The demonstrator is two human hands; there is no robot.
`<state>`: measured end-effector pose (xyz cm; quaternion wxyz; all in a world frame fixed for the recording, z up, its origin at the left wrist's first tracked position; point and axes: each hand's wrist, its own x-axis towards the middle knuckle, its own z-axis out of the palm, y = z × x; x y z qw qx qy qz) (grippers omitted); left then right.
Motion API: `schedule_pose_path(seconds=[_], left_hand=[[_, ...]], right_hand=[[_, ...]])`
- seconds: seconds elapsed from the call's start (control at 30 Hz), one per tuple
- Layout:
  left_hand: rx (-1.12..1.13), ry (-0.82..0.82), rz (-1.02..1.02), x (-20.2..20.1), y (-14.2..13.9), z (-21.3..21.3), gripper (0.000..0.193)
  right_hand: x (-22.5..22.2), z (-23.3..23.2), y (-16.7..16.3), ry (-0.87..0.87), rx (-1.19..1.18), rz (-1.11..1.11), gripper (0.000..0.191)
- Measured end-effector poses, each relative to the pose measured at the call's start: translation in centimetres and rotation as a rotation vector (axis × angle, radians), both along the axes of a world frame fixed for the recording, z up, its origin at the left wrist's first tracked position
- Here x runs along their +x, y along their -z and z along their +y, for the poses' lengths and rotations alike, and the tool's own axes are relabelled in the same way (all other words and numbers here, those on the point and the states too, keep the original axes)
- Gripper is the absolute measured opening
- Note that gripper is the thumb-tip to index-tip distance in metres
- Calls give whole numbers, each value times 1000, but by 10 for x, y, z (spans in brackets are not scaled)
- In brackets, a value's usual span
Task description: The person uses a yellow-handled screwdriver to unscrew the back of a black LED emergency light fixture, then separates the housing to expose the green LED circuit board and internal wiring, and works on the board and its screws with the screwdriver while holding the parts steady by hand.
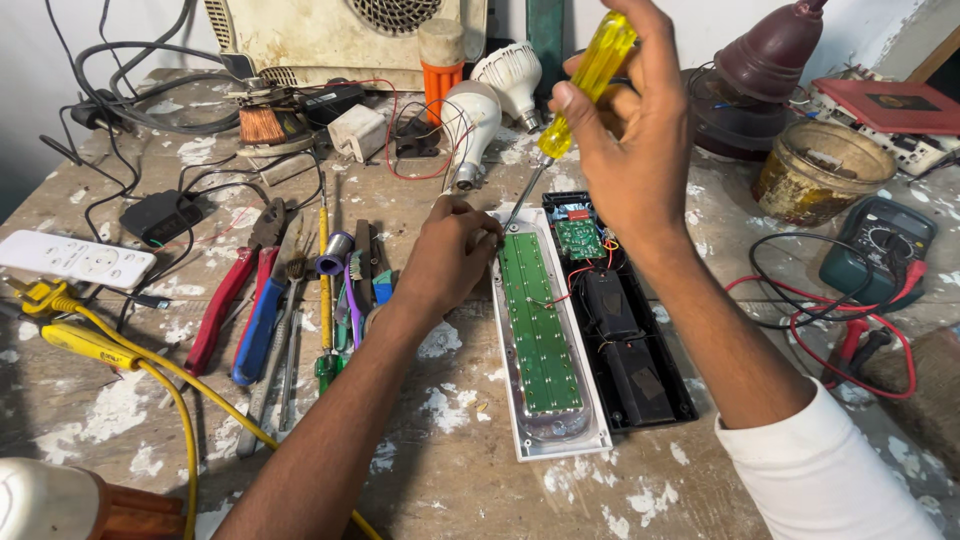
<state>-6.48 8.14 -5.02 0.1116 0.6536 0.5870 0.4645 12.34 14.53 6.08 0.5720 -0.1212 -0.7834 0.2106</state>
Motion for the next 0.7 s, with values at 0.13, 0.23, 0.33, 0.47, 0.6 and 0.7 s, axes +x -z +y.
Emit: schedule_pose_path(seconds=[0.13,0.23,0.33,0.47,0.6,0.7], left_hand=[[50,31,-56,2,0,0,20],[42,53,-76,2,-2,0,26],[18,44,-79,2,-6,0,30],[44,28,-76,3,-8,1,30],[86,29,-90,5,-8,3,19],[96,31,-87,5,-9,5,15]], right_hand=[[2,1,-6,-9,-3,9,55],[3,0,-9,9,-1,9,55],[4,0,-9,-16,-9,20,54],[4,0,-7,-23,1,21,52],[4,-1,-5,-36,-2,17,51],[4,-2,-5,-34,-21,14,52]])
